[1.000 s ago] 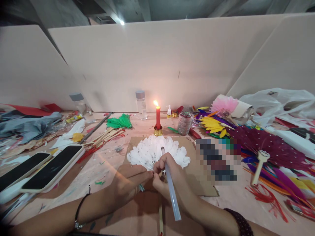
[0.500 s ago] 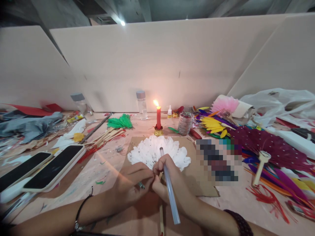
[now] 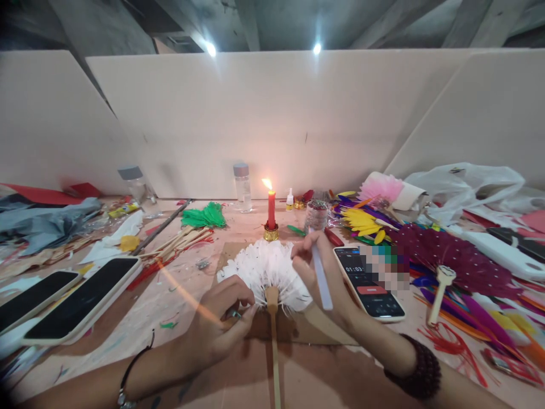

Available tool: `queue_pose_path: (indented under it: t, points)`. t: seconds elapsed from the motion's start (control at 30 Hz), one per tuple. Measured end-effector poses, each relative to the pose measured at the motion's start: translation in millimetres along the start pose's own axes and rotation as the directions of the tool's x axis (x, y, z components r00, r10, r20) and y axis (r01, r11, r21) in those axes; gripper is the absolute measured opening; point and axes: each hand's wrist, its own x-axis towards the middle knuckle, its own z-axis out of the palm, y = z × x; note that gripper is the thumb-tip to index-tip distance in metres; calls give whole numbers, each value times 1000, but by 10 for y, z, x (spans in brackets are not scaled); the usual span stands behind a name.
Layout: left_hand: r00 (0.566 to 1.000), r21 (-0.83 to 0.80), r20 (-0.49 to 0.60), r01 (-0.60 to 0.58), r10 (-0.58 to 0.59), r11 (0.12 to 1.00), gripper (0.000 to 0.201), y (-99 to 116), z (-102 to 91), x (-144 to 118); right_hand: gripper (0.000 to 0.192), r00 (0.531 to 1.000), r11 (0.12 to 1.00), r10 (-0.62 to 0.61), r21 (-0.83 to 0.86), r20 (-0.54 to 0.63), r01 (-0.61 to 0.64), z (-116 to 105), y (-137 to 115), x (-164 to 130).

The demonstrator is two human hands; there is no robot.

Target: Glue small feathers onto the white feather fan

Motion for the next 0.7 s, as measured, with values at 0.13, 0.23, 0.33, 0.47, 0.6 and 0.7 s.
queue_pose_path:
  t: [0.13,0.23,0.33,0.47,0.6,0.7]
  points:
    - [1000,-5,-8,-19,19,1000,12,-41,24,-10,30,984,993,-75,-104,-162,59,-269,66,605]
    - [1000,-12,6,-3,3,1000,11,-80,40,-24,30,951,985,-107,-161,-290,62,-488,201,1087]
    - [1000,-23,4,5,-5,1000,12,-123,54,-45,18,929,978,-75,-207,-361,-2,-641,394,1468]
    - [1000,-12,-9,7,-7,1000,10,-146,53,-61,34,929,965,16,-238,-370,-111,-708,618,1731]
    - [1000,1,6,30,-30,1000,10,-111,21,-42,33,928,948,82,-258,-363,-184,-711,702,1772]
    - [999,4,10,40,-40,999,10,-86,-9,-21,21,919,948,85,-253,-386,-194,-720,672,1759]
